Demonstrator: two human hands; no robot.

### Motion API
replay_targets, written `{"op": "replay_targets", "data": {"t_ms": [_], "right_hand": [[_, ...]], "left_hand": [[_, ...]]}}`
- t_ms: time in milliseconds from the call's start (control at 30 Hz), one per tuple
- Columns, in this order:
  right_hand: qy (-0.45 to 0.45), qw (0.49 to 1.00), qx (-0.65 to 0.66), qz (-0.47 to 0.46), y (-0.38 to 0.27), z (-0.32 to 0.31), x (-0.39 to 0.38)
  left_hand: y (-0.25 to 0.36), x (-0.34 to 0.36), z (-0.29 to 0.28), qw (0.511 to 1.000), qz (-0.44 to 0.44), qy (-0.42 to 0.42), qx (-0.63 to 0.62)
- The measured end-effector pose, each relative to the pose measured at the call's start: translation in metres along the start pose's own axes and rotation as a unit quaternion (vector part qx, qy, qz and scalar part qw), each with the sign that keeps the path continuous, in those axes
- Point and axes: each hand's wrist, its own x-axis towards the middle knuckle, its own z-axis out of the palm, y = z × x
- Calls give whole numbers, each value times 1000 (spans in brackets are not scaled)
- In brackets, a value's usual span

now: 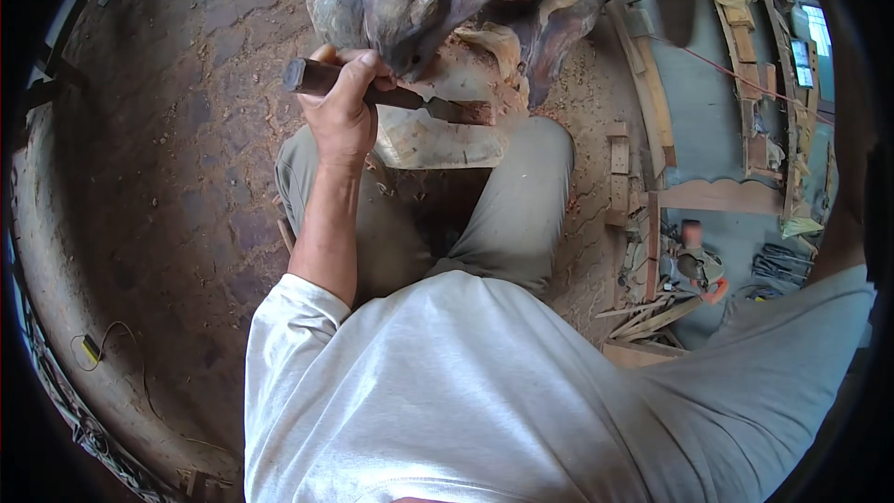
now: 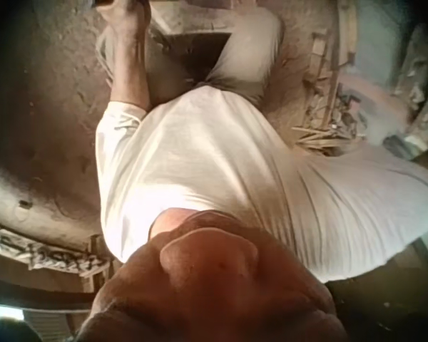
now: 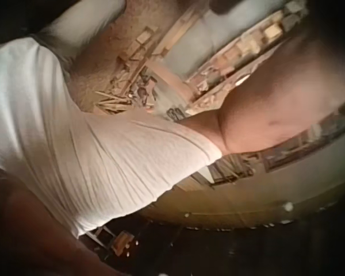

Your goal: Carving a mortise or hole into a large piece of wood using a chisel and a wooden mallet.

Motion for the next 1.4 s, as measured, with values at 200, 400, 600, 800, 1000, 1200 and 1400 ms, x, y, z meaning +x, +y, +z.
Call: {"op": "replay_targets", "data": {"t_ms": [200, 400, 600, 800, 1000, 1200, 1400], "right_hand": [[-248, 968, 22, 28, 0, 24, 23], [-87, 993, -46, -64, 22, 49, 6], [-10, 992, 88, 94, 24, 25, -30], [173, 980, 70, 75, 32, 35, -24], [147, 987, -21, -57, 21, 38, 1], [110, 967, -140, -182, 1, 32, 21], [73, 913, -246, -318, -12, 29, 46]], "left_hand": [[2, -6, 0, 999, -5, 21, 27], [-33, -15, -42, 982, -81, 117, -122], [2, -23, 27, 1000, -17, -4, 20], [2, 5, 11, 999, -29, -33, 32], [-4, 15, 9, 999, -42, -9, 2], [-7, -2, 23, 996, 8, 4, 88], [-9, 4, -3, 998, -29, 44, -27]]}}
